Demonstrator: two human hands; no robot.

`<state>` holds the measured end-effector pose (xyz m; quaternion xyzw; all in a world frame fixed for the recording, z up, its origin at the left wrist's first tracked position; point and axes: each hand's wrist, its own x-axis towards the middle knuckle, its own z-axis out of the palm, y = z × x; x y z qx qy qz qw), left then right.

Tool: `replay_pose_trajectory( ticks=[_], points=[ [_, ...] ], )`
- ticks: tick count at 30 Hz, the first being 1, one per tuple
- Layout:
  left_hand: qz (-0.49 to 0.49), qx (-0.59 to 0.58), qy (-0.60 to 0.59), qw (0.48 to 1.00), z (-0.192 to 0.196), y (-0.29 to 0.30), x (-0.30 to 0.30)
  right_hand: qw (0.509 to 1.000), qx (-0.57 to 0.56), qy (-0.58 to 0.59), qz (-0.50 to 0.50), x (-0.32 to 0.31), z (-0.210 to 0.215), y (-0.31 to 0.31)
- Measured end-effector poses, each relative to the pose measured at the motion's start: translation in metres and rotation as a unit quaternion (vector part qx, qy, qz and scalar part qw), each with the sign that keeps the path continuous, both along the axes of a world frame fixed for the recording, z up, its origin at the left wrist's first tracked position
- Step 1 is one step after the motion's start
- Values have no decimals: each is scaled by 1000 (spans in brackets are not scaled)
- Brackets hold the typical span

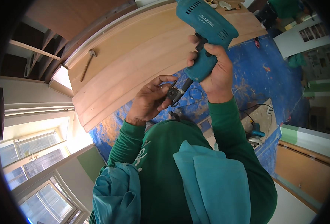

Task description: The person measures and marks a large wooden panel using a tape measure and pencil, then uses a power drill to drive screws into the panel. The person also moves the panel and handles a green trash bag during the process.

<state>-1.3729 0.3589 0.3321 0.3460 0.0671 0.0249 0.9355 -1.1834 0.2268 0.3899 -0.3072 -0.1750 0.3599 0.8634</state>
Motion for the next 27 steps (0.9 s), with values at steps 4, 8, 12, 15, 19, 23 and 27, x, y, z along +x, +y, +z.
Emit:
replay_pose_trajectory(
  ticks=[4, 8, 12, 15, 19, 23, 27],
  points=[
    [-8, -13, 14, 1000, 7, -4, 1, 1000, -23, 11, -10, 2, 2, 0],
    [2, -40, 71, 997, 24, -6, 3, 999, -32, 7, -3, 6, -5, 0],
    [51, 195, 90, 975, 14, -17, -13, 998, -48, 34, 30, 7, -20, 9],
    [52, 274, 40, 959, 16, -25, -16, 999, -17, -2, 43, 6, -12, -10],
    [76, 312, 21, 947, 3, -31, -26, 996, -50, -56, 39, 8, -24, -2],
    [128, 377, 1, 917, -6, -17, -49, 995, -77, -49, 48, -19, -33, 18],
    [171, 361, -18, 917, -15, -4, -70, 993, -96, -45, 56, -40, -45, 42]
  ],
)
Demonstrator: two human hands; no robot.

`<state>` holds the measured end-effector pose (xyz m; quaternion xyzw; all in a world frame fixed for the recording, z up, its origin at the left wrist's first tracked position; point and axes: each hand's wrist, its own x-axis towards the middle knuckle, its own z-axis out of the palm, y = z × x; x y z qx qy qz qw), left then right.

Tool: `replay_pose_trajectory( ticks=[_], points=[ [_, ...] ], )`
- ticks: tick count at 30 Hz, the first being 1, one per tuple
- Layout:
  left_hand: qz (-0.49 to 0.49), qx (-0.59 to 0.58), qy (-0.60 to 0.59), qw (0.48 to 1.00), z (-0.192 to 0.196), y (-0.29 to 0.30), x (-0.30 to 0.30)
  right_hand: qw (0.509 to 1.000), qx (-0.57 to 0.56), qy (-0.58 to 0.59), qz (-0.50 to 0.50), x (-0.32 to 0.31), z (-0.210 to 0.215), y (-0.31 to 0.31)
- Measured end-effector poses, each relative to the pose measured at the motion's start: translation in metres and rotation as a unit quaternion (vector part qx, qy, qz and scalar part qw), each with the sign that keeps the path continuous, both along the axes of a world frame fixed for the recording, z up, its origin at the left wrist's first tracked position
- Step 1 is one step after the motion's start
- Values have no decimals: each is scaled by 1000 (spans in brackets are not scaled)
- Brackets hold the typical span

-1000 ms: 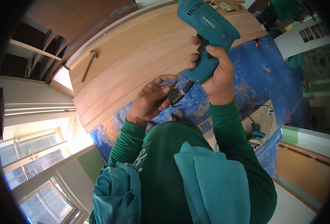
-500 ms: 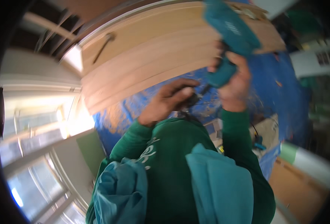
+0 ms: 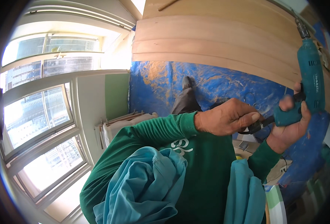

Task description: The person measures and marks a large wooden panel using a tape measure and pencil, then uses a power drill to drive screws into the panel. The person also moves the panel and handles a green trash bag during the process.

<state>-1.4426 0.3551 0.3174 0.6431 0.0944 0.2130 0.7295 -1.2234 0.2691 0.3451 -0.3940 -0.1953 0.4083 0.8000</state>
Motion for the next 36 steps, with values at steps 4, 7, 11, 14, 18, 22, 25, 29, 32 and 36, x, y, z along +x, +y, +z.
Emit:
replay_pose_trajectory(
  ticks=[4, 7, 11, 14, 18, 22, 25, 29, 32, 36],
  points=[
    [-21, -77, 13, 997, 9, 47, -39, 1000, -20, -12, -11, -30, -9, 32],
    [-12, -50, -71, 996, -6, 81, -62, 1000, -26, -9, -10, -60, -9, 57],
    [-68, -42, -90, 993, -19, 122, -108, 996, -74, -11, -56, -116, 0, 83],
    [-140, -49, -86, 985, -18, 153, -130, 988, -102, -3, -113, -149, 12, 100],
    [-138, -36, -149, 978, -18, 159, -151, 986, -86, 50, -136, -182, 14, 94],
    [-220, -44, -17, 974, 7, 175, -170, 969, -77, -37, -231, -222, 27, 121],
    [-212, 0, -51, 976, -1, 160, -168, 964, -35, -57, -257, -235, 30, 103],
    [-259, -12, 17, 966, 10, 136, -176, 948, -23, -49, -314, -258, 34, 64],
    [-274, 44, 30, 960, 7, 118, -190, 927, -47, -22, -372, -286, 36, 40],
    [-312, 75, 9, 947, -3, 97, -204, 909, -61, 0, -413, -316, 31, 6]
  ],
)
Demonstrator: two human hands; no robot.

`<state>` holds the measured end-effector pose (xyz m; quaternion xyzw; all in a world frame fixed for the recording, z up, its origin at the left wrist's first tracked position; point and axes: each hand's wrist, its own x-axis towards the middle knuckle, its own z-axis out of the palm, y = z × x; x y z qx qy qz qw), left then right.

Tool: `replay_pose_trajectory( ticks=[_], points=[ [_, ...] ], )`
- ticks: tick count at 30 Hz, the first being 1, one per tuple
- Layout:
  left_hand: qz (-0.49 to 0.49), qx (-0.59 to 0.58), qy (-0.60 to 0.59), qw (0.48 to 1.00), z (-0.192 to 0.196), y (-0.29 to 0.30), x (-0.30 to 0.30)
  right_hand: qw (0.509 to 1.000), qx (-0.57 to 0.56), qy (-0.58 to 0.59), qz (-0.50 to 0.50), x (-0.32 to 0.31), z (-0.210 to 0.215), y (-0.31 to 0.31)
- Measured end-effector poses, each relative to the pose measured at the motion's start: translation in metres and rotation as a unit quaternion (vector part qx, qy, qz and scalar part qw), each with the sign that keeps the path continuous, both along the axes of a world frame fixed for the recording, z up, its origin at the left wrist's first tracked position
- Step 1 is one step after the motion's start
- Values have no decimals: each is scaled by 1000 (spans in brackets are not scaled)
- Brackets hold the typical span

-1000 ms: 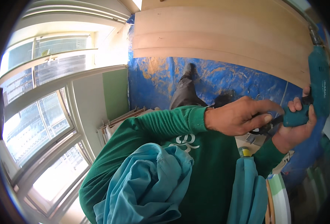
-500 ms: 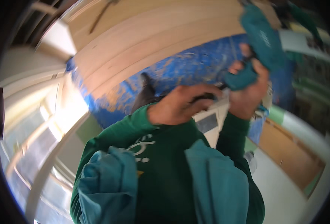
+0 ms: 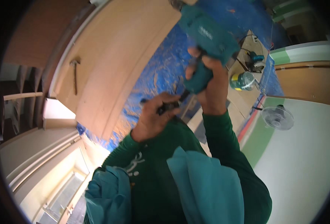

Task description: The person measures and marks a large wooden panel using a tape measure and pencil, then uses a power drill to drive screws into the panel. The person also moves the panel and handles a green trash bag during the process.

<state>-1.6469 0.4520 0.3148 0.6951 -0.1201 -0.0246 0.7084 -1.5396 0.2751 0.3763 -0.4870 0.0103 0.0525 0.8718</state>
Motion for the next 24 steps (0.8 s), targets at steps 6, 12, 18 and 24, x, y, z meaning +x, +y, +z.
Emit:
replay_pose_trajectory(
  ticks=[6, 12, 18, 24],
  points=[
    [-37, -82, 75, 993, -11, -21, -36, 999, 26, 19, -16, -38, -27, -24],
    [-20, -115, 157, 981, -15, -18, -88, 996, 64, 57, 32, -81, -55, -30],
    [40, -239, 196, 950, -35, -2, -132, 995, 32, 39, 86, -106, -66, 2],
    [26, -328, 240, 913, -51, 37, -147, 995, -35, 11, 94, -126, -55, 49]
  ],
)
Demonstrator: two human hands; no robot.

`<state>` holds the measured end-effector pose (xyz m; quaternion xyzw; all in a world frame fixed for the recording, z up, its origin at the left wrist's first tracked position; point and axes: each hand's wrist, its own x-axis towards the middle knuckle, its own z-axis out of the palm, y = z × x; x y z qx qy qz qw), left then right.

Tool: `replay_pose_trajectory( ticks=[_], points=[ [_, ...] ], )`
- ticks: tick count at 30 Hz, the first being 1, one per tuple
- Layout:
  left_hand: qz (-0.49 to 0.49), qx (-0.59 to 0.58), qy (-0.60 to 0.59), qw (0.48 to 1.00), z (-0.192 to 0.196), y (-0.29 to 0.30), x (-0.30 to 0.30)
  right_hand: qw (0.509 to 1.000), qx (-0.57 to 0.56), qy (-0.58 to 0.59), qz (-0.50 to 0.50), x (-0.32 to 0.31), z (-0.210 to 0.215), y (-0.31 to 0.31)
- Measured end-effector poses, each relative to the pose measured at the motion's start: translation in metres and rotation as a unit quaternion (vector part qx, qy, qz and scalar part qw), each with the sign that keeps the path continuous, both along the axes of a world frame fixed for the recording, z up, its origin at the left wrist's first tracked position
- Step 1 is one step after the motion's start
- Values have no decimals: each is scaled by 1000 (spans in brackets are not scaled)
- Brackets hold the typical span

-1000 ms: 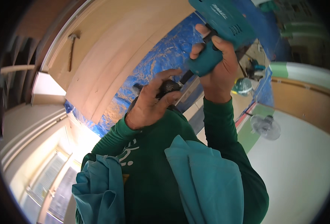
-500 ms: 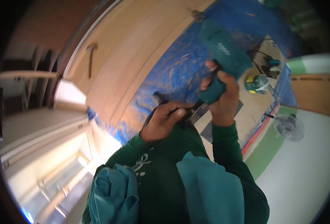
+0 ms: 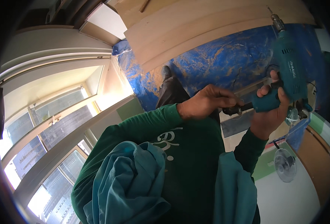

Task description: The person measures and marks a large wooden panel using a tape measure and pencil, then uses a power drill to drive screws into the panel. The person also moves the panel and handles a green trash bag during the process.

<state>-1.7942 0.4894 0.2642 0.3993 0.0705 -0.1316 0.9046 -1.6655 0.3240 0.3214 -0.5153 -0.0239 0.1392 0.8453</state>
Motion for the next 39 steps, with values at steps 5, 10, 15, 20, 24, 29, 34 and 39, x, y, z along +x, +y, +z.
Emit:
replay_pose_trajectory(
  ticks=[5, 10, 15, 20, 24, 29, 34, 39],
  points=[
    [-17, -36, 48, 998, -10, 68, -11, 994, -106, -27, 22, -20, -12, 59],
    [-42, -89, 51, 994, -48, 128, -45, 976, -208, -6, 62, -50, -12, 142],
    [-35, 129, 90, 987, -62, 192, -73, 961, -270, 3, 65, -71, -21, 197],
    [265, 217, 326, 881, -293, 286, -142, 953, -298, -38, 26, -99, -30, 196],
    [184, 510, 265, 798, -332, 356, -176, 928, -365, 47, 66, -114, -40, 181],
    [-1, 666, 154, 730, -314, 368, -171, 896, -397, 147, 132, -141, -73, 139],
    [13, 723, 121, 680, -349, 370, -181, 861, -438, 198, 167, -153, -80, 111],
    [35, 737, 116, 665, -352, 374, -184, 860, -444, 188, 167, -157, -82, 88]
  ],
)
